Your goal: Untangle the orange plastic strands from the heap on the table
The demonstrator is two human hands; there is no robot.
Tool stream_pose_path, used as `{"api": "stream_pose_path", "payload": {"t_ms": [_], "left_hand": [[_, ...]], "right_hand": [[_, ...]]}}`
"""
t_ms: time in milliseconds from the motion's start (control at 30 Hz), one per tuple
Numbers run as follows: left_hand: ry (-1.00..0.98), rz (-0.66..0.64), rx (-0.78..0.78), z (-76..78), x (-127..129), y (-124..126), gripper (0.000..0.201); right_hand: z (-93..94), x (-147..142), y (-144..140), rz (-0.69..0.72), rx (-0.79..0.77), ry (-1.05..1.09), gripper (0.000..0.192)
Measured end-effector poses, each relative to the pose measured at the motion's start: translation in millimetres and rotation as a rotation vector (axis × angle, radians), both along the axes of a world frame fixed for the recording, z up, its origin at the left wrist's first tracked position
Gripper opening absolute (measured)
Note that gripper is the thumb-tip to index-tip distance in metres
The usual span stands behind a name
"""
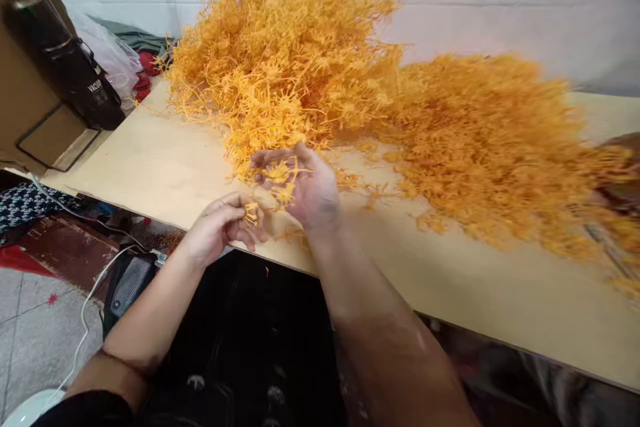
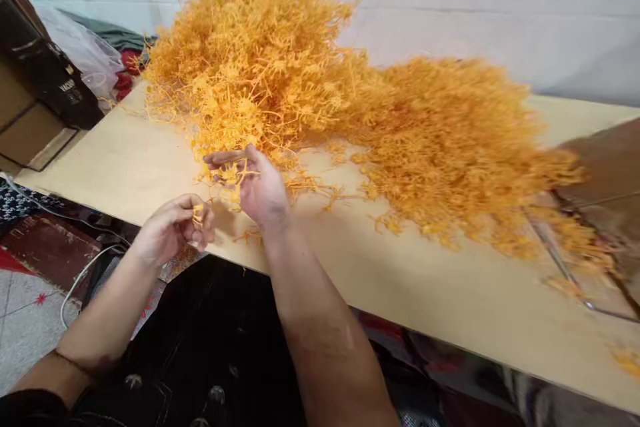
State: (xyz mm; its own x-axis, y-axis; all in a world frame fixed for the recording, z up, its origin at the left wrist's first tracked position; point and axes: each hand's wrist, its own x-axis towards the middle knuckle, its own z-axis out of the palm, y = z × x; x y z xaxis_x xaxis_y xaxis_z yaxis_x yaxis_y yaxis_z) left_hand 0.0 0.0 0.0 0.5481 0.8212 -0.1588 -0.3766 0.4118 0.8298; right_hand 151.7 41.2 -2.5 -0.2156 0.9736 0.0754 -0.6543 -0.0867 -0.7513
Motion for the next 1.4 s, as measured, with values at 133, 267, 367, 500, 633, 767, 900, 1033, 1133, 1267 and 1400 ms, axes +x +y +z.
{"api": "stream_pose_path", "payload": {"t_ms": [133, 267, 367, 500, 633, 767, 900, 1033, 1133, 1267, 1400], "left_hand": [[-0.065, -0.057, -0.128, -5.4, 16, 3, 0.024], [-0.048, -0.037, -0.157, -4.6, 31, 7, 0.037], [-0.031, -0.029, -0.152, -1.7, 38, 10, 0.044], [-0.068, -0.021, -0.184, 4.8, 39, 15, 0.049], [-0.039, 0.003, -0.152, 8.0, 39, 18, 0.035], [0.03, 0.078, -0.02, -0.1, 38, 16, 0.028], [0.117, 0.101, 0.096, -10.3, 34, 13, 0.033], [0.171, 0.125, 0.124, -13.1, 31, 11, 0.037], [0.186, 0.141, 0.135, -13.2, 32, 9, 0.037], [0.233, 0.17, 0.156, -12.6, 33, 5, 0.036], [0.308, 0.192, 0.162, -12.5, 31, 5, 0.037]], "right_hand": [[5.4, 3, -4, 0.045, 0.038, -0.029, 0.039], [5.7, 2, -7, 0.112, 0.046, -0.12, 0.042], [5.4, 1, -8, 0.125, 0.008, -0.185, 0.04], [5.6, 0, -9, 0.131, 0.003, -0.22, 0.035], [2.1, -1, -7, 0.114, 0.013, -0.264, 0.03], [-3.9, -6, -3, 0.018, -0.054, -0.296, 0.028], [-7.1, -13, -1, -0.012, -0.165, -0.276, 0.032], [-8.7, -19, 0, -0.038, -0.22, -0.3, 0.036], [-10.9, -21, 1, -0.081, -0.224, -0.326, 0.037], [-15.7, -21, 3, -0.062, -0.217, -0.298, 0.037], [-19.6, -24, 2, -0.054, -0.198, -0.257, 0.036]]}}
